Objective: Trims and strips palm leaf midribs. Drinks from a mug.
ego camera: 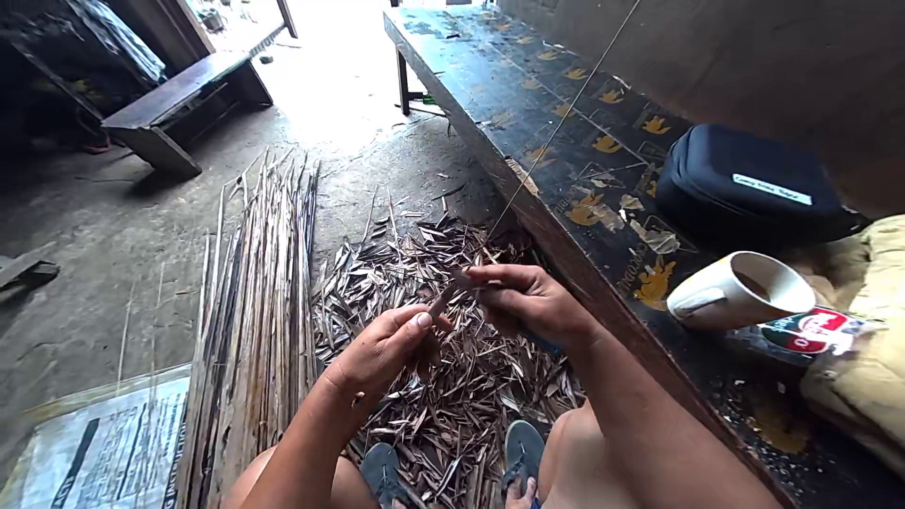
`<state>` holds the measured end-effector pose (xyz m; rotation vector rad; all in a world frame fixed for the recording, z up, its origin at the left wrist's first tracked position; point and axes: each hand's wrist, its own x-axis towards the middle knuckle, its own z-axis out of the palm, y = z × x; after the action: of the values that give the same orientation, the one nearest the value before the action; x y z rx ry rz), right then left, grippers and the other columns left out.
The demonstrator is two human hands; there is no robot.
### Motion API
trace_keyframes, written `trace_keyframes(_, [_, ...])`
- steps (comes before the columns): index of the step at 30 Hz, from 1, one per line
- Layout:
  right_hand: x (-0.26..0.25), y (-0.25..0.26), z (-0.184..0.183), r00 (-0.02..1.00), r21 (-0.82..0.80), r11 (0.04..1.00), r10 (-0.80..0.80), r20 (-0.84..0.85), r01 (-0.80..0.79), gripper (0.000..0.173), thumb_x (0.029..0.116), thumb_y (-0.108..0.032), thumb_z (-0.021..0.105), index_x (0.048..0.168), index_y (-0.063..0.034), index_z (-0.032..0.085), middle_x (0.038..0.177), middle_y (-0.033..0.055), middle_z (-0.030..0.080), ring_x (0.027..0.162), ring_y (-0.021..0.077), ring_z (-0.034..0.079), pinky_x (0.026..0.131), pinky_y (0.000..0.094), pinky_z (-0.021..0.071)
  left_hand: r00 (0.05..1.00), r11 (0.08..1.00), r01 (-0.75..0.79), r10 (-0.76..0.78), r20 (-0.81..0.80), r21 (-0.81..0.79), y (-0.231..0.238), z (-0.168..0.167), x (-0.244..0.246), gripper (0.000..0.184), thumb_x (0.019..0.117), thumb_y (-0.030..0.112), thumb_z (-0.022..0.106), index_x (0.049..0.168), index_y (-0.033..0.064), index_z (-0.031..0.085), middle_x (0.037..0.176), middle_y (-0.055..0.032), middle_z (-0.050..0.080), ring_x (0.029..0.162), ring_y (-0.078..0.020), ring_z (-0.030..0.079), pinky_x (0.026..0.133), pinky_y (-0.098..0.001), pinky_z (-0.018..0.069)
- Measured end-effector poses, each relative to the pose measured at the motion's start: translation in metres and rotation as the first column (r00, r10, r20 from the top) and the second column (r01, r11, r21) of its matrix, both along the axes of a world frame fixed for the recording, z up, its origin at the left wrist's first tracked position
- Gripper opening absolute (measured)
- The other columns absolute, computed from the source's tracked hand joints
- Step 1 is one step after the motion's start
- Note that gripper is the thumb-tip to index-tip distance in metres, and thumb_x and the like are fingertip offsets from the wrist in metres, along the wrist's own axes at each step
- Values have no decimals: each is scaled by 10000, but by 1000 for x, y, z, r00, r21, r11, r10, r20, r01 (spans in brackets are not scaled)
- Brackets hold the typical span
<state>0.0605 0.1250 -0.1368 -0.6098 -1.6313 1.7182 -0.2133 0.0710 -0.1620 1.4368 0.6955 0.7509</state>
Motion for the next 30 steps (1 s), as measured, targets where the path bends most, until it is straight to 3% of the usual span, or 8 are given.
trace_keyframes(2, [-3, 0, -1, 1000, -6, 1000, -7, -22, 7, 337, 1047, -118, 523, 1361, -56, 627, 801, 20, 685, 584, 65, 597, 535, 228, 529, 1000, 1000, 25, -25, 5, -14, 1, -1, -1, 441, 1117, 364, 342, 1209, 31, 614, 798, -12, 695, 642, -99, 675, 589, -261, 592])
trace_keyframes(7, [18, 7, 9, 965, -7, 969, -248, -87, 249, 349, 1039, -156, 543, 1373, -131, 643, 773, 54, 695, 559, 81, 608, 527, 230, 542, 997, 998, 61, -61, -38, -14, 2, -5, -3, 441, 1113, 372, 347, 1151, 34, 627, 789, -15, 682, 638, -98, 664, 579, -255, 581])
trace_keyframes(13, [4, 2, 8, 993, -37, 993, -112, 27, 113, 353, 1038, -126, 532, 1374, -79, 630, 779, 32, 680, 557, 60, 582, 519, 217, 519, 987, 995, -76, 83, -138, 57, 1, -3, 1, 397, 1108, 314, 347, 1183, 62, 645, 784, 16, 661, 596, -57, 594, 535, -214, 511])
trace_keyframes(20, [27, 14, 13, 941, 5, 945, -326, -84, 328, 350, 1033, -141, 535, 1366, -117, 640, 771, 54, 695, 553, 82, 608, 520, 230, 542, 982, 999, -37, 39, -186, 15, 1, -5, -7, 390, 1104, 330, 371, 1118, 82, 671, 754, 15, 651, 571, -52, 575, 513, -205, 488])
trace_keyframes(24, [26, 11, 14, 962, -28, 963, -270, -32, 269, 375, 1032, -144, 532, 1398, -117, 607, 781, 48, 688, 561, 80, 604, 522, 231, 536, 971, 992, -97, 113, -210, 85, 2, -7, -4, 368, 1098, 308, 398, 1174, 88, 683, 758, 40, 646, 584, -36, 567, 534, -197, 488])
trace_keyframes(27, [8, 7, 7, 983, -59, 981, -183, 26, 184, 372, 1028, -125, 529, 1386, -52, 600, 795, 27, 685, 570, 76, 597, 522, 233, 527, 946, 966, -196, 232, -228, 170, 2, -5, -2, 340, 1077, 321, 463, 1199, 112, 702, 767, 67, 624, 607, -18, 545, 561, -189, 477])
trace_keyframes(30, [7, 11, 5, 971, -39, 970, -239, -7, 238, 366, 1032, -116, 529, 1377, -18, 598, 805, 32, 695, 564, 80, 605, 505, 233, 530, 920, 941, -251, 304, -246, 225, 3, -2, -5, 333, 1059, 333, 500, 1180, 125, 729, 758, 90, 630, 600, 11, 523, 562, -169, 452])
